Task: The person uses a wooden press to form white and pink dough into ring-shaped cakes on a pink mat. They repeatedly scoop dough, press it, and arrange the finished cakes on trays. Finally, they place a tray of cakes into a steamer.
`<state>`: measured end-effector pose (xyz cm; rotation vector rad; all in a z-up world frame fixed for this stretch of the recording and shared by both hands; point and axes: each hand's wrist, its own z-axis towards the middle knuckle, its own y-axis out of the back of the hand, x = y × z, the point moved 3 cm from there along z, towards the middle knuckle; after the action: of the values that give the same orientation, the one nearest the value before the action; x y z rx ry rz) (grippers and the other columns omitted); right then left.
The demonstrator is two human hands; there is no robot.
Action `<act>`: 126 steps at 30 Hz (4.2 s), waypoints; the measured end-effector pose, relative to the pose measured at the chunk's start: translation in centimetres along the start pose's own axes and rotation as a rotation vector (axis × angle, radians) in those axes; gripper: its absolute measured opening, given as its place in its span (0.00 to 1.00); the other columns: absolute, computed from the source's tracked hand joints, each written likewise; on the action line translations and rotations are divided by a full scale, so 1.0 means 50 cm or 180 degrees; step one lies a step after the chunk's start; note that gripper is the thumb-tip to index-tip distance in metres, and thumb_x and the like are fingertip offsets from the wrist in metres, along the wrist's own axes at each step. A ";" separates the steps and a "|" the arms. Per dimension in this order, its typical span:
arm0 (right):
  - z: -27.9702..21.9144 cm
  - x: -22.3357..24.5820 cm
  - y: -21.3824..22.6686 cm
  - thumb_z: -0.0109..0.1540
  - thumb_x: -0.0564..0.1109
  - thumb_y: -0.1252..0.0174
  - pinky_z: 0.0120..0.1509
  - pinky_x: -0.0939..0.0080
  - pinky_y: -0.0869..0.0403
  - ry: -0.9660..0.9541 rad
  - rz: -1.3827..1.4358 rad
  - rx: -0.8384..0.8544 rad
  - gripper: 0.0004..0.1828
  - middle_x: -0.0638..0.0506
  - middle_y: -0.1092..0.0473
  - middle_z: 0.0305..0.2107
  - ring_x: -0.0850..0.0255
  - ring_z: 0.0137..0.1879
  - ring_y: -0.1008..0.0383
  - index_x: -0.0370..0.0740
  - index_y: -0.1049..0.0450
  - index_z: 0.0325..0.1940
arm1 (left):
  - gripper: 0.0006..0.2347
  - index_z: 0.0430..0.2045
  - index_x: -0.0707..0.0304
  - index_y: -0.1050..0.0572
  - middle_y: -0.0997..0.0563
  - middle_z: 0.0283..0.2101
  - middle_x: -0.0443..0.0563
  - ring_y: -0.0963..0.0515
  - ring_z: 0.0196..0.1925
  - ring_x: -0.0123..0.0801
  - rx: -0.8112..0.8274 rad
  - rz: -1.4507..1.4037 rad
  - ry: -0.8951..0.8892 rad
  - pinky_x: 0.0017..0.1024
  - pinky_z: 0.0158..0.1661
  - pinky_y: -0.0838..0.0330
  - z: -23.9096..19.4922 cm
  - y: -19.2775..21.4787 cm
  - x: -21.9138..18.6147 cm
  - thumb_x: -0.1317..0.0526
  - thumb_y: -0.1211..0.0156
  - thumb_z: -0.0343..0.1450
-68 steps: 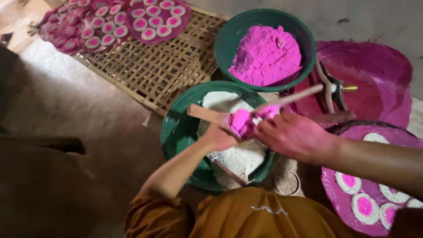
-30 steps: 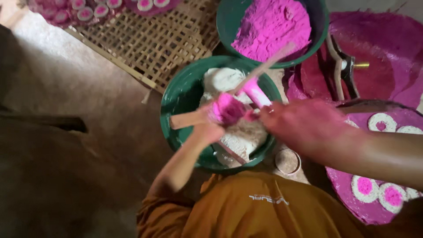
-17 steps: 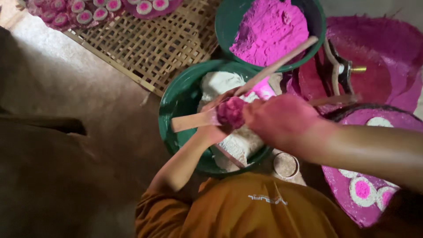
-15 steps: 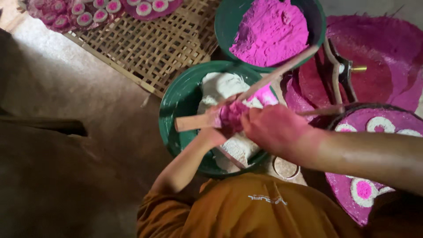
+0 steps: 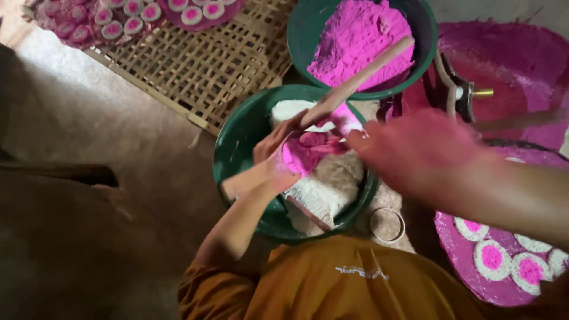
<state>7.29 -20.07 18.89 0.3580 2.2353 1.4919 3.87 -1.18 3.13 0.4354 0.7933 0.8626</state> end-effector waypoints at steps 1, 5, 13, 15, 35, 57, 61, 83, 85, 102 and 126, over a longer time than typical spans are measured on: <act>0.020 0.030 -0.010 0.61 0.40 0.48 0.31 0.54 0.20 0.0074 -0.0355 0.0134 0.24 0.44 0.27 0.43 0.53 0.35 0.20 0.39 0.36 0.62 | 0.22 0.55 0.56 0.28 0.23 0.60 0.53 0.18 0.56 0.44 0.0074 -0.0073 -0.0014 0.36 0.50 0.22 -0.003 -0.010 -0.006 0.56 0.35 0.65; 0.065 0.083 -0.053 0.63 0.40 0.49 0.30 0.57 0.21 0.0217 -0.0526 -0.0192 0.18 0.40 0.25 0.39 0.54 0.33 0.20 0.31 0.32 0.56 | 0.23 0.59 0.58 0.28 0.21 0.56 0.55 0.18 0.54 0.44 0.0251 -0.0449 0.0492 0.35 0.53 0.24 -0.017 -0.050 -0.007 0.56 0.36 0.68; -0.069 -0.064 -0.157 0.68 0.43 0.52 0.26 0.53 0.25 -0.0941 0.0820 -0.0755 0.24 0.52 0.24 0.52 0.56 0.26 0.24 0.60 0.29 0.68 | 0.20 0.57 0.52 0.27 0.24 0.60 0.56 0.22 0.60 0.47 -0.0251 -0.0132 0.0792 0.37 0.55 0.25 -0.012 -0.038 0.089 0.56 0.35 0.70; -0.025 -0.068 -0.187 0.67 0.43 0.48 0.30 0.48 0.25 -0.0987 0.1420 -0.1306 0.25 0.46 0.25 0.54 0.49 0.29 0.23 0.55 0.31 0.69 | 0.22 0.59 0.52 0.28 0.27 0.63 0.55 0.23 0.61 0.48 -0.0390 0.0070 0.0865 0.38 0.55 0.26 0.011 -0.051 0.091 0.55 0.35 0.69; 0.102 -0.012 -0.374 0.68 0.40 0.45 0.68 0.52 0.26 -0.0105 0.3253 -0.2571 0.25 0.34 0.29 0.57 0.45 0.61 0.23 0.33 0.33 0.70 | 0.38 0.76 0.54 0.51 0.38 0.71 0.59 0.27 0.62 0.50 0.0682 -0.1250 0.2752 0.43 0.59 0.28 0.130 -0.039 -0.003 0.51 0.38 0.71; 0.206 -0.265 -0.202 0.77 0.58 0.55 0.83 0.34 0.42 0.0377 0.3695 -0.3048 0.40 0.34 0.56 0.81 0.39 0.84 0.50 0.42 0.64 0.85 | 0.12 0.39 0.66 0.26 0.30 0.31 0.44 0.34 0.25 0.23 0.0752 -0.5508 0.2401 0.19 0.22 0.42 -0.012 -0.088 0.079 0.65 0.41 0.63; 0.087 -0.111 -0.214 0.62 0.74 0.46 0.62 0.40 0.23 0.2486 0.4589 -0.4165 0.58 0.33 0.51 0.75 0.45 0.71 0.33 0.48 0.69 0.82 | 0.19 0.50 0.66 0.28 0.27 0.39 0.45 0.26 0.38 0.28 0.2464 -0.6209 0.2293 0.25 0.42 0.28 -0.013 -0.133 -0.083 0.63 0.40 0.65; -0.495 0.046 -0.436 0.62 0.47 0.43 0.76 0.35 0.39 -0.0464 0.2403 -0.3380 0.35 0.30 0.41 0.68 0.34 0.73 0.37 0.39 0.42 0.72 | 0.17 0.51 0.61 0.24 0.18 0.53 0.55 0.18 0.54 0.35 0.4149 -0.1308 0.0652 0.36 0.55 0.24 -0.096 -0.275 -0.521 0.58 0.37 0.69; -0.567 -0.001 -0.489 0.62 0.48 0.37 0.79 0.42 0.47 -0.0179 0.3944 -0.2631 0.50 0.33 0.52 0.75 0.41 0.80 0.50 0.37 0.58 0.80 | 0.17 0.50 0.61 0.23 0.17 0.52 0.54 0.17 0.54 0.35 0.4136 -0.1117 0.0511 0.36 0.55 0.23 -0.063 -0.289 -0.562 0.56 0.35 0.68; -0.860 -0.035 -0.792 0.61 0.45 0.36 0.70 0.50 0.34 -0.0766 0.6492 -0.3389 0.42 0.43 0.35 0.55 0.52 0.62 0.33 0.33 0.46 0.75 | 0.30 0.71 0.70 0.48 0.29 0.66 0.64 0.28 0.66 0.41 0.0525 -0.2165 0.2966 0.34 0.64 0.36 -0.458 -0.626 -0.428 0.64 0.41 0.74; -0.745 -0.047 -0.820 0.57 0.81 0.47 0.60 0.47 0.29 -0.0943 0.7896 -0.0502 0.59 0.39 0.31 0.50 0.49 0.55 0.29 0.30 0.43 0.72 | 0.35 0.72 0.66 0.40 0.44 0.77 0.64 0.42 0.80 0.48 0.2310 -0.7481 0.1572 0.44 0.76 0.46 0.025 -0.693 -0.488 0.34 0.62 0.80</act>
<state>-7.74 -67.25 -6.05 3.4523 0.3070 1.6456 12.54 -41.35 -7.21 -0.2914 1.3618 -1.6063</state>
